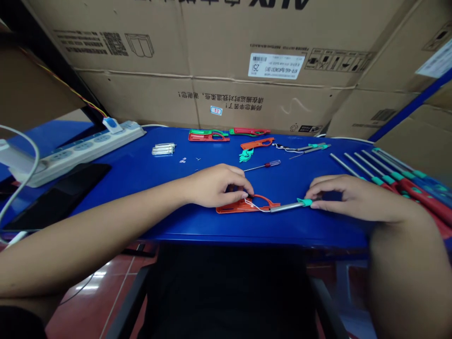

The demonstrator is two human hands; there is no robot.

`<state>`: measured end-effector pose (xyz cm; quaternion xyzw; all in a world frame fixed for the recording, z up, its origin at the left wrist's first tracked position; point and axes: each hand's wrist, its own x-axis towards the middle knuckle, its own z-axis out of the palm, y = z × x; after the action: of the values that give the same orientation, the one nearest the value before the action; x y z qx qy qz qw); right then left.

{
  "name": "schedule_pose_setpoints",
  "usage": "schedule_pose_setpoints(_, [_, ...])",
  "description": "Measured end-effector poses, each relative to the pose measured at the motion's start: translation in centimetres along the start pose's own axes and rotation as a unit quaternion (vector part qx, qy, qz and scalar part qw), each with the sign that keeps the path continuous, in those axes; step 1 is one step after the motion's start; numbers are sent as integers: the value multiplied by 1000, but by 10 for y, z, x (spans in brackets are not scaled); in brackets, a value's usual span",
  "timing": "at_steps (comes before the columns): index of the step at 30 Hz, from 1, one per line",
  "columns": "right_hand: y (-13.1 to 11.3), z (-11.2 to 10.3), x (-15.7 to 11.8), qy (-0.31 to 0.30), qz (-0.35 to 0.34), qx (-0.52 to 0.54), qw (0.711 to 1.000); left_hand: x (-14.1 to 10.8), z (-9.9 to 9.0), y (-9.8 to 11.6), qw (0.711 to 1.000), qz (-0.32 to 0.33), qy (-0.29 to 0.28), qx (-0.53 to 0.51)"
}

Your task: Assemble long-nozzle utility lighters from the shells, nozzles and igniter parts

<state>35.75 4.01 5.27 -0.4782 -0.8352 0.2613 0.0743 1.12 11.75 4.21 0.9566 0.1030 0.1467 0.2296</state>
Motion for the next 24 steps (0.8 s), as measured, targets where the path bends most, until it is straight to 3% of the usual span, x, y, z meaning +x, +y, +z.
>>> schedule_pose_setpoints(6, [6, 0, -6, 20, -3, -46, 999, 2, 6, -3, 1000, -12, 10, 12])
schedule_pose_setpoints(11, [-22, 8, -2, 116, -52, -99, 987, 1, 7, -7, 1000, -18, 5, 25])
schedule_pose_setpoints(16, [-48, 31, 18, 102, -135, -106, 980, 1, 7, -6, 1000, -5, -1, 23])
schedule_pose_setpoints(24, [-44, 56, 25, 132, -140, -82, 978, -2, 2, -2, 1000, 1, -23, 0])
